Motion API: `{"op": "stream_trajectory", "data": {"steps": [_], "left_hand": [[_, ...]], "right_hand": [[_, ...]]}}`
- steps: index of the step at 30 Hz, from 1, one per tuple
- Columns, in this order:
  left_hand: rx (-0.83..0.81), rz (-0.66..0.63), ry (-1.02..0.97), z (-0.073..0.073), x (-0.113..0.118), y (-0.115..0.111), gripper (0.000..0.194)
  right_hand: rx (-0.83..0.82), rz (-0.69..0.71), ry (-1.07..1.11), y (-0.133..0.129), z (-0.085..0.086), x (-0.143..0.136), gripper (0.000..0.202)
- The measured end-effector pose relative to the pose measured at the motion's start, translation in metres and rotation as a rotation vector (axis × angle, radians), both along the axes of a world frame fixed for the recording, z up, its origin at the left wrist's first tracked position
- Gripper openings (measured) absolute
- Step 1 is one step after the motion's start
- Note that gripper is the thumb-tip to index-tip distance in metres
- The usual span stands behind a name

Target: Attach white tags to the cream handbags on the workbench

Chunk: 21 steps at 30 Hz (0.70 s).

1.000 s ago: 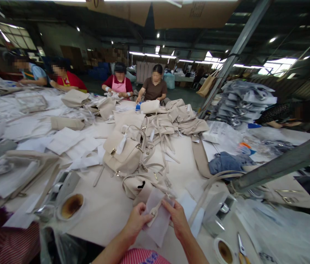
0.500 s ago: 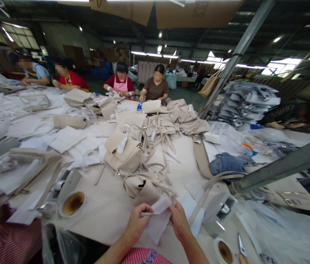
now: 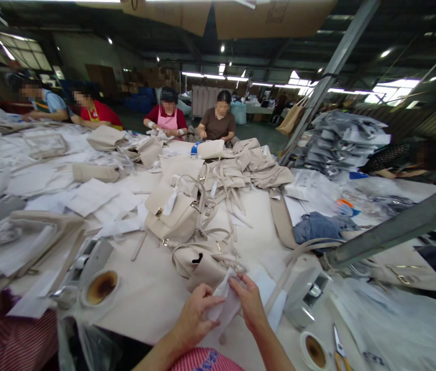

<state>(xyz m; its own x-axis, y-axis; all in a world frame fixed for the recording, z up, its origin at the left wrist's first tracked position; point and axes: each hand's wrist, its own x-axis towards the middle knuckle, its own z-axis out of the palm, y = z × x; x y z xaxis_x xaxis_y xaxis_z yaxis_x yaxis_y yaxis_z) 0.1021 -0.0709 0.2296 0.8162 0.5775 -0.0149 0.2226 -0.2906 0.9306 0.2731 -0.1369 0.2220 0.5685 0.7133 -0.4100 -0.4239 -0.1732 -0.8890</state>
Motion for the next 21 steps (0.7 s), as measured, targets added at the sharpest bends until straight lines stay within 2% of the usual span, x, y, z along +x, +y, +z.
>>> {"op": "stream_trajectory", "data": {"steps": [1, 3, 5, 7, 10, 15, 21], "left_hand": [[-0.057, -0.001, -0.014, 0.004, 0.0, 0.002, 0.057], [-0.237, 0.089, -0.046, 0.011, 0.004, 0.009, 0.065], [-0.438, 0.193, -0.015, 0.016, 0.013, 0.017, 0.058], [-0.569, 0.194, 0.065, 0.018, 0.026, 0.025, 0.048], [-0.619, 0.09, 0.142, 0.014, 0.046, 0.035, 0.029], [-0.632, 0.001, 0.224, 0.009, 0.064, 0.037, 0.016], [-0.669, -0.026, 0.229, 0.012, 0.078, 0.032, 0.016]], "right_hand": [[0.0, 0.003, 0.013, 0.0, 0.0, 0.001, 0.04], [0.002, 0.008, 0.035, -0.001, 0.001, 0.003, 0.042], [-0.004, 0.015, 0.044, -0.003, 0.001, 0.004, 0.044], [-0.005, 0.031, 0.039, -0.005, 0.002, 0.005, 0.043], [0.001, 0.07, -0.014, -0.006, 0.006, 0.006, 0.038], [0.011, 0.029, -0.067, -0.006, 0.012, 0.01, 0.034], [0.048, -0.095, 0.058, -0.027, 0.012, 0.006, 0.057]]}}
